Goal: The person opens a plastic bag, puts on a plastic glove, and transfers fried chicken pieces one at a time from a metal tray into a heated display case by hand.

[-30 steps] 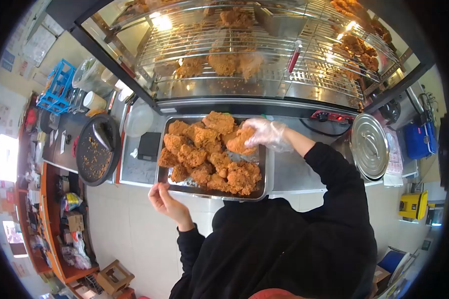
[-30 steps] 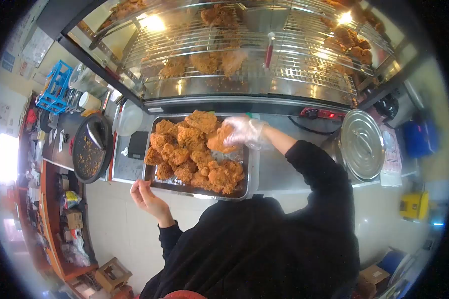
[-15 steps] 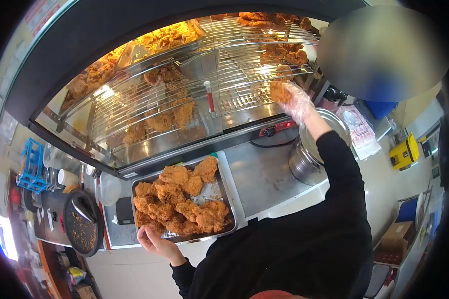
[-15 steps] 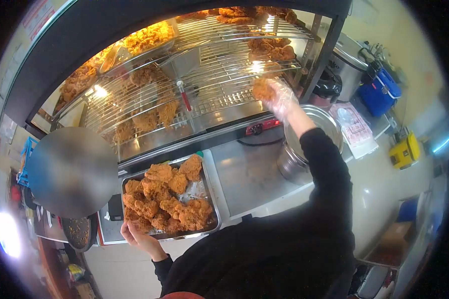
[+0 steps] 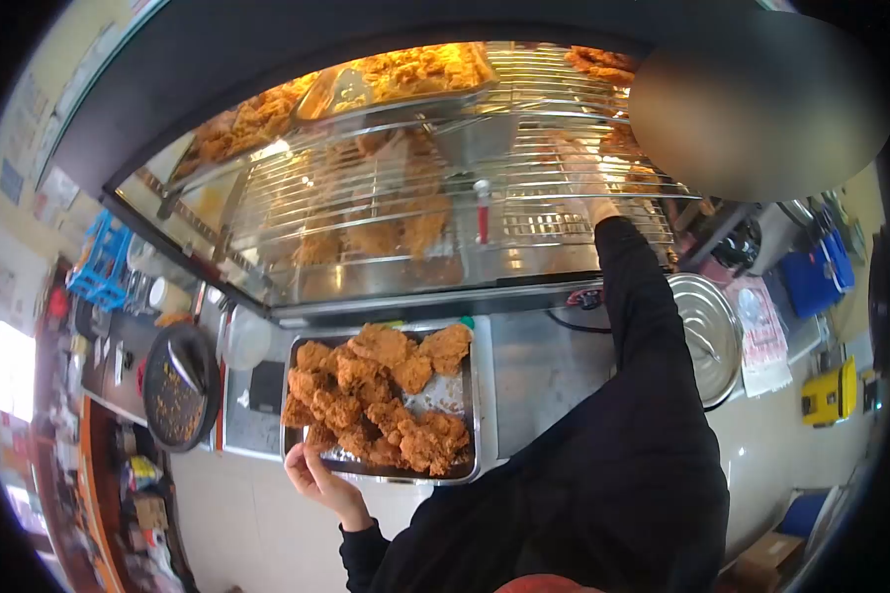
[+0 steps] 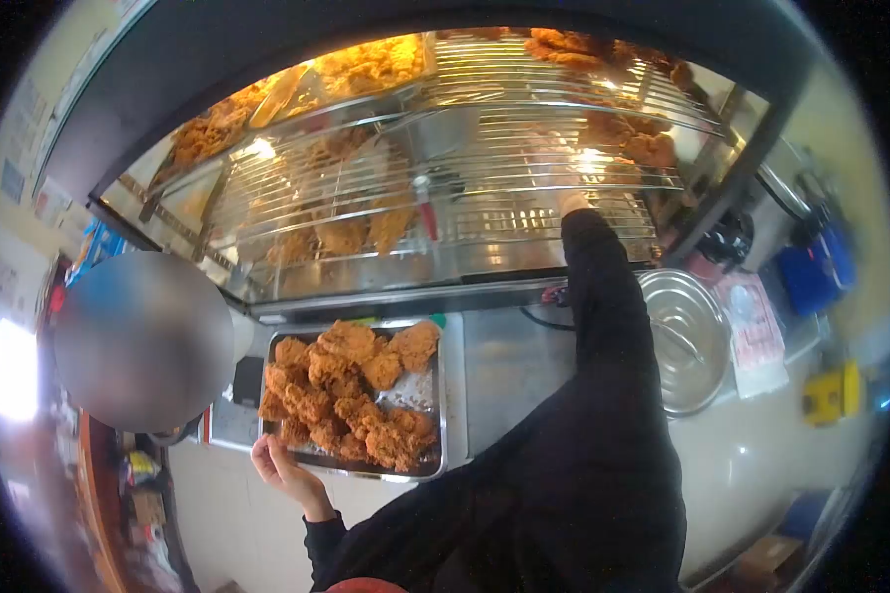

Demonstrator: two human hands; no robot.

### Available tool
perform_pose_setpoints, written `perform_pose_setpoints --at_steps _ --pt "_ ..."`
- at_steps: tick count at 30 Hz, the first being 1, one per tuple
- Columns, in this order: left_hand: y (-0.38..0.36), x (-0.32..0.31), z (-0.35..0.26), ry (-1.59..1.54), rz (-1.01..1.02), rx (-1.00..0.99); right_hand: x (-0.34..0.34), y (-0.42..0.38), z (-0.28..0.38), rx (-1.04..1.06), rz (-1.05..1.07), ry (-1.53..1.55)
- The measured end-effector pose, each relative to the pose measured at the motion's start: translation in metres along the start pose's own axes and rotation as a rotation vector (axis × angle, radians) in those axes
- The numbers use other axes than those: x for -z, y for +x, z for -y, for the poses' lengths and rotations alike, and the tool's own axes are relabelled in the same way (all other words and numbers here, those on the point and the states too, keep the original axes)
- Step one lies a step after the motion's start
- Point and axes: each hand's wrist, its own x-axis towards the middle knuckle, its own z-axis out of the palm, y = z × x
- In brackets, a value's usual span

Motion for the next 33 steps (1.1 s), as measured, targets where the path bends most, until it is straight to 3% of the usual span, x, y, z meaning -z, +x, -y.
perform_pose_setpoints --at_steps 5,9,10,12,14,15,16,17,18,19,22,25,26,28,30,31,33 --pt "0.0 0.019 0.006 0.063 -0.062 -0.057 -0.014 0.002 0.005 -0.026 0.04 0.017" --pt "0.008 0.036 0.016 0.05 -0.114 -0.022 0.033 -0.081 0.033 -0.061 0.138 0.004" --pt "0.01 0.039 0.018 0.068 -0.109 -0.009 0.042 -0.107 0.043 0.022 0.109 0.011" --pt "0.015 0.041 0.023 0.093 -0.1 0.017 0.042 -0.165 0.069 0.438 -0.168 -0.03" --pt "0.02 0.038 0.028 0.063 -0.085 0.045 0.1 -0.221 0.144 0.698 0.162 -0.23" --pt "0.022 0.037 0.034 0.046 -0.071 0.053 0.072 -0.231 0.163 0.717 0.015 0.351" --pt "0.025 0.035 0.039 0.028 -0.056 0.061 0.081 -0.238 0.201 0.68 0.204 0.371" --pt "0.027 0.033 0.044 -0.014 -0.014 0.071 0.066 -0.234 0.231 0.77 0.293 0.38" --pt "0.027 0.029 0.04 -0.018 0.0 0.073 0.053 -0.235 0.254 0.82 0.185 0.498" --pt "0.026 0.023 0.033 -0.022 0.016 0.073 0.027 -0.226 0.277 0.924 -0.099 0.503" --pt "0.03 0.017 0.03 -0.04 0.052 0.024 0.008 -0.195 0.32 1.065 -0.025 0.434" --pt "0.032 0.022 0.023 -0.053 0.043 0.019 0.012 -0.177 0.333 0.703 0.386 0.941" --pt "0.034 0.027 0.023 -0.048 0.032 0.018 0.022 -0.188 0.299 0.723 0.469 1.193" --pt "0.038 0.036 0.026 -0.055 0.02 0.02 0.035 -0.203 0.268 0.353 0.833 1.857" --pt "0.042 0.045 0.031 -0.013 -0.007 0.016 0.056 -0.219 0.233 0.278 0.98 2.028" --pt "0.042 0.046 0.027 -0.023 -0.017 0.081 0.066 -0.228 0.213 0.237 1.04 2.121" --pt "0.045 0.045 0.025 -0.041 -0.001 0.048 0.087 -0.249 0.166 0.271 0.709 2.051"
